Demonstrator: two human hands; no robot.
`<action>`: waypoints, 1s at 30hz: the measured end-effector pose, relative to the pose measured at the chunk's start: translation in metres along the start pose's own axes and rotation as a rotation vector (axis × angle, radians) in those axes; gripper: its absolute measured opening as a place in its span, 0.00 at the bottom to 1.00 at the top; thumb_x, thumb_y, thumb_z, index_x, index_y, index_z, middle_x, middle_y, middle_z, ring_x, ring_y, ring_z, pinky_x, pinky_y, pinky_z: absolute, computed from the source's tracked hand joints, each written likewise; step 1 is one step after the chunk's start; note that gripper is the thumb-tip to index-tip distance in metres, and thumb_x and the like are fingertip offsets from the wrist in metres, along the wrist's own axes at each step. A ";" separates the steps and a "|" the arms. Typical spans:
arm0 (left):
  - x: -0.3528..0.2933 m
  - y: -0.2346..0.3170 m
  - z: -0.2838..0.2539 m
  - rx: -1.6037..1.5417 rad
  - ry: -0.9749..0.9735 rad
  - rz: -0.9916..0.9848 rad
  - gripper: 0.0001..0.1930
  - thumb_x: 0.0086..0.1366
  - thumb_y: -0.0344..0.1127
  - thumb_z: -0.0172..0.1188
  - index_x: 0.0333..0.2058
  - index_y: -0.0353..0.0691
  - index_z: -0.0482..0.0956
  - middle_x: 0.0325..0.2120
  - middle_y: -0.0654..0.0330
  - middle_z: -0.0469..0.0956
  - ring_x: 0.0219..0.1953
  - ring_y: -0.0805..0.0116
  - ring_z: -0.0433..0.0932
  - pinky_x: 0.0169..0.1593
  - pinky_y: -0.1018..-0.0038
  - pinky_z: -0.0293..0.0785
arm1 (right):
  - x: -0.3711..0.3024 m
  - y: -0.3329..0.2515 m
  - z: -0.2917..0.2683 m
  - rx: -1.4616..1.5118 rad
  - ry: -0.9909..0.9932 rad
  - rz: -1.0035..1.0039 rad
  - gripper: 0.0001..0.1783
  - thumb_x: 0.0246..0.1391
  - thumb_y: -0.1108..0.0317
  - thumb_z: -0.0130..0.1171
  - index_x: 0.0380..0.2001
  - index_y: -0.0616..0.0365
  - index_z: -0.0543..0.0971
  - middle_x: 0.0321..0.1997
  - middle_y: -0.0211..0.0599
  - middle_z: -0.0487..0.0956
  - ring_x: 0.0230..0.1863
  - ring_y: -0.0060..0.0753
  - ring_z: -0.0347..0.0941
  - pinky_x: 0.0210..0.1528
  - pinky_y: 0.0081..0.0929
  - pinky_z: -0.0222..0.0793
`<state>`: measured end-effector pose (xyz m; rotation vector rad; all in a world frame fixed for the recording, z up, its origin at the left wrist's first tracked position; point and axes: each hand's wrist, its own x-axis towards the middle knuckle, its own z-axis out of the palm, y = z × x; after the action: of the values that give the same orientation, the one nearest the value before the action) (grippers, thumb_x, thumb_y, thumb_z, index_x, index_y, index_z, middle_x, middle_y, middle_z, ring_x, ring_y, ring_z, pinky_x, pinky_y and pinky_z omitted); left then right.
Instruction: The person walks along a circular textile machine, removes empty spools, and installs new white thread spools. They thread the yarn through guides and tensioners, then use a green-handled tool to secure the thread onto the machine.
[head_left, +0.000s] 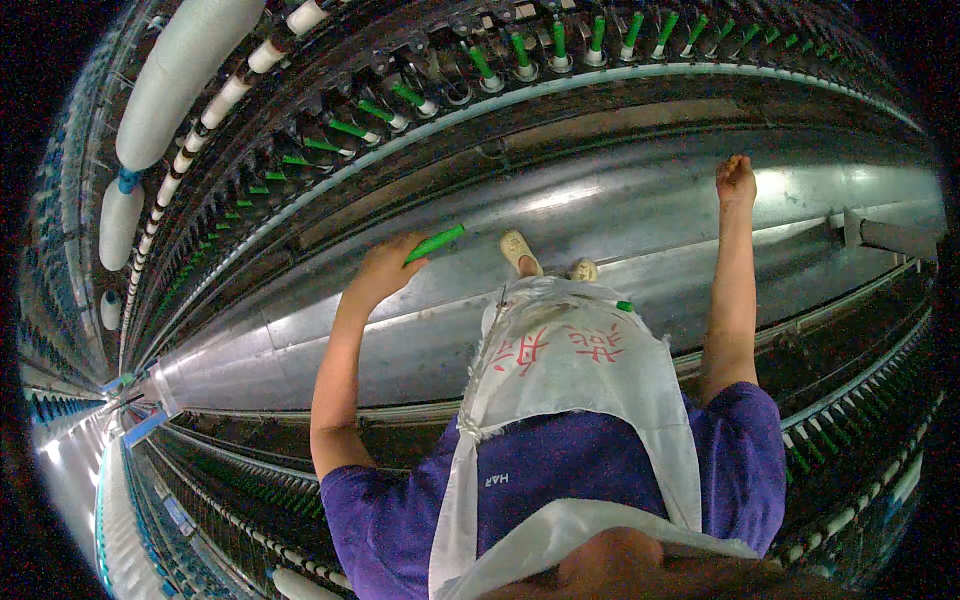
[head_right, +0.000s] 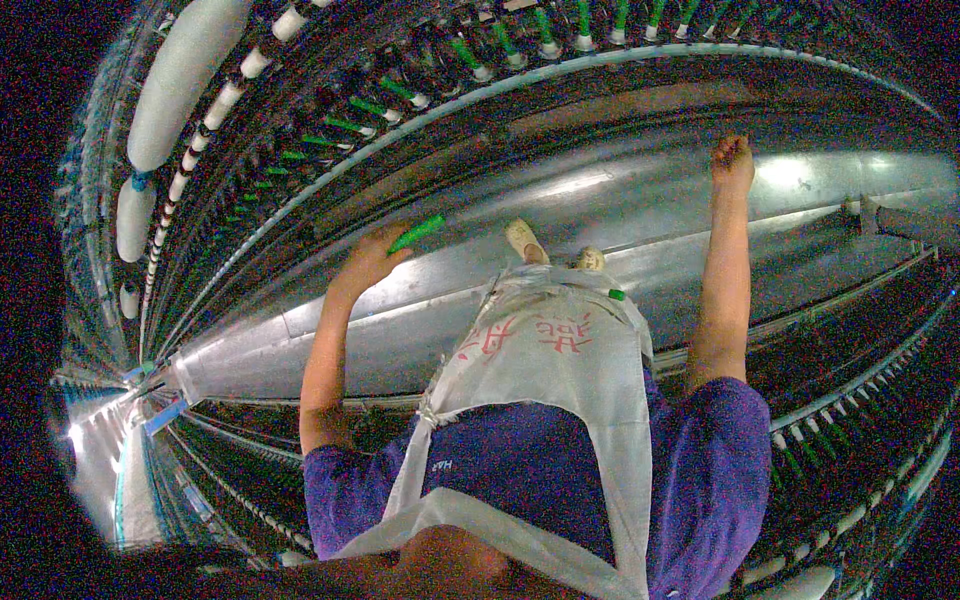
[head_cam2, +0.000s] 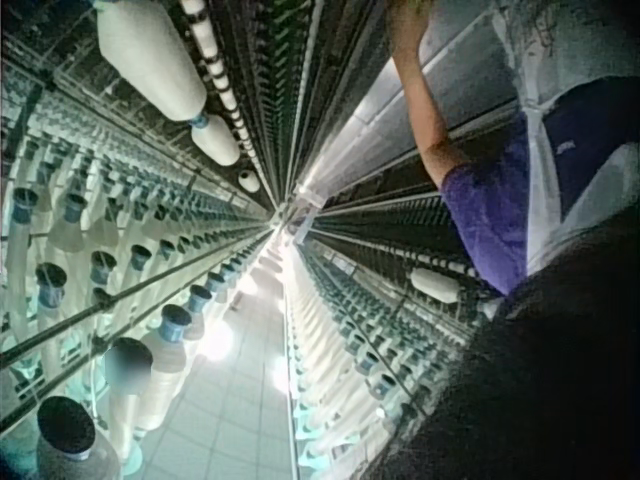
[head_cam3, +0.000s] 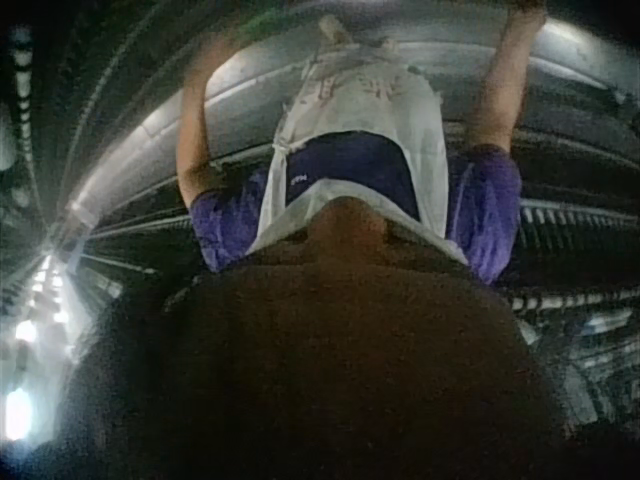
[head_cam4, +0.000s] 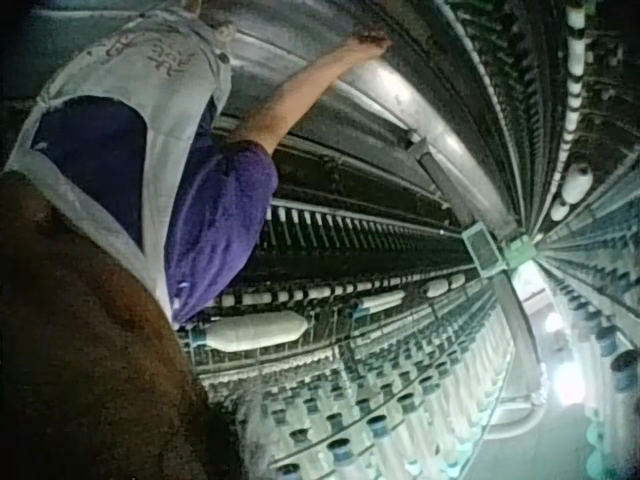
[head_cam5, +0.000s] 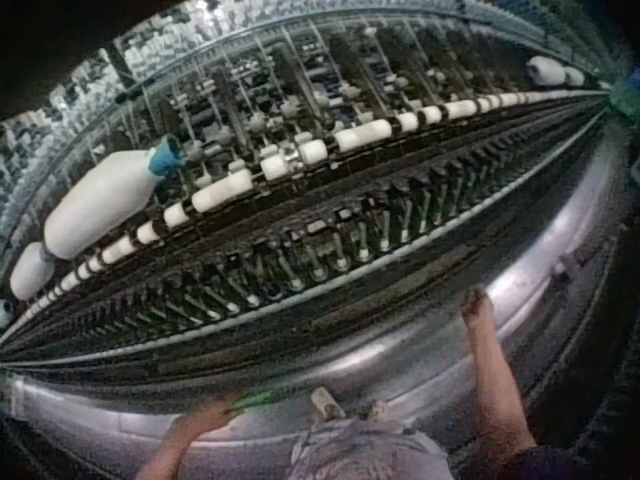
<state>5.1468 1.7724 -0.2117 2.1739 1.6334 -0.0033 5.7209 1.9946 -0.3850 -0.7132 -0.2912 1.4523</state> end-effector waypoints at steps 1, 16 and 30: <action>0.001 0.003 -0.002 -0.142 -0.069 -0.098 0.21 0.59 0.43 0.55 0.49 0.41 0.68 0.36 0.52 0.75 0.34 0.57 0.77 0.38 0.65 0.72 | 0.003 0.007 0.002 -0.229 0.305 0.059 0.09 0.56 0.64 0.45 0.24 0.51 0.71 0.21 0.31 0.74 0.18 0.25 0.66 0.16 0.19 0.56; 0.075 0.088 -0.004 -2.243 0.407 -0.018 0.24 0.65 0.51 0.42 0.48 0.35 0.68 0.52 0.44 0.66 0.56 0.49 0.63 0.59 0.55 0.58 | -0.192 0.115 -0.017 -1.675 -1.068 1.002 0.29 0.53 0.45 0.49 0.47 0.58 0.74 0.48 0.45 0.74 0.49 0.44 0.69 0.53 0.38 0.62; 0.112 0.138 -0.006 -2.129 0.179 0.027 0.20 0.66 0.45 0.43 0.46 0.36 0.70 0.52 0.54 0.68 0.50 0.64 0.69 0.53 0.69 0.65 | -0.201 0.097 0.291 -1.544 -0.973 -0.316 0.17 0.53 0.54 0.52 0.25 0.59 0.73 0.24 0.49 0.75 0.30 0.52 0.73 0.29 0.43 0.68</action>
<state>5.3074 1.8468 -0.1889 0.4391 0.6373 1.2543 5.4464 1.8737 -0.1736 -0.9768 -2.3048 0.9437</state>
